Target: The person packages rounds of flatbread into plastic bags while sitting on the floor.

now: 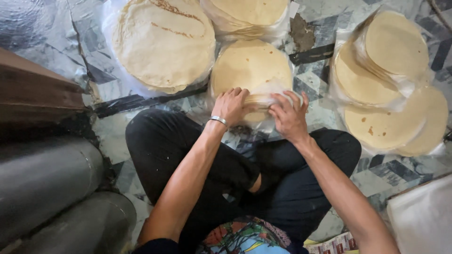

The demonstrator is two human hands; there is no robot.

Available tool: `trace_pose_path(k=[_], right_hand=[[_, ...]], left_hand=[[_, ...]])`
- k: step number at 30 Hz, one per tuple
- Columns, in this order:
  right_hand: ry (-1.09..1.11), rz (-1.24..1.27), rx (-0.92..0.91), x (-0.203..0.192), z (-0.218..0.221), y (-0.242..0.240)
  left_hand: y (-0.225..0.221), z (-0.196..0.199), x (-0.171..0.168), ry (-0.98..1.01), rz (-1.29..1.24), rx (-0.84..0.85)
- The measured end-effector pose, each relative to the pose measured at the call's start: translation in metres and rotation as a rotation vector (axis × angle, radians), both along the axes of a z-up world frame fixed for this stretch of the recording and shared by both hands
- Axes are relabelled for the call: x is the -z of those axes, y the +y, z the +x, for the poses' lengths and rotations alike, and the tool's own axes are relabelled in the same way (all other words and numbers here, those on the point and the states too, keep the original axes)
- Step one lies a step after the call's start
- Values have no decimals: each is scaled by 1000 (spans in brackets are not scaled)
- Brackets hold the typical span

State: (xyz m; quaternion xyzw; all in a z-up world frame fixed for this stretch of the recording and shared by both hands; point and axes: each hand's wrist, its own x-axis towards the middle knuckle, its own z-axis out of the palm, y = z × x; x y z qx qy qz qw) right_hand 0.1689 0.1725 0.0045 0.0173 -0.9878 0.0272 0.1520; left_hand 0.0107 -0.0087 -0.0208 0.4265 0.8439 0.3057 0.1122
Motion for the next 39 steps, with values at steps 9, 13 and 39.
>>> trace_pose_path(k=[9, 13, 39], right_hand=[[60, -224, 88, 4, -6, -3], [69, -253, 88, 3, -2, -4], [-11, 40, -98, 3, 0, -11]], left_hand=[[2, 5, -2, 89, -69, -17], [2, 4, -9, 25, -68, -41], [1, 1, -4, 44, -59, 15]])
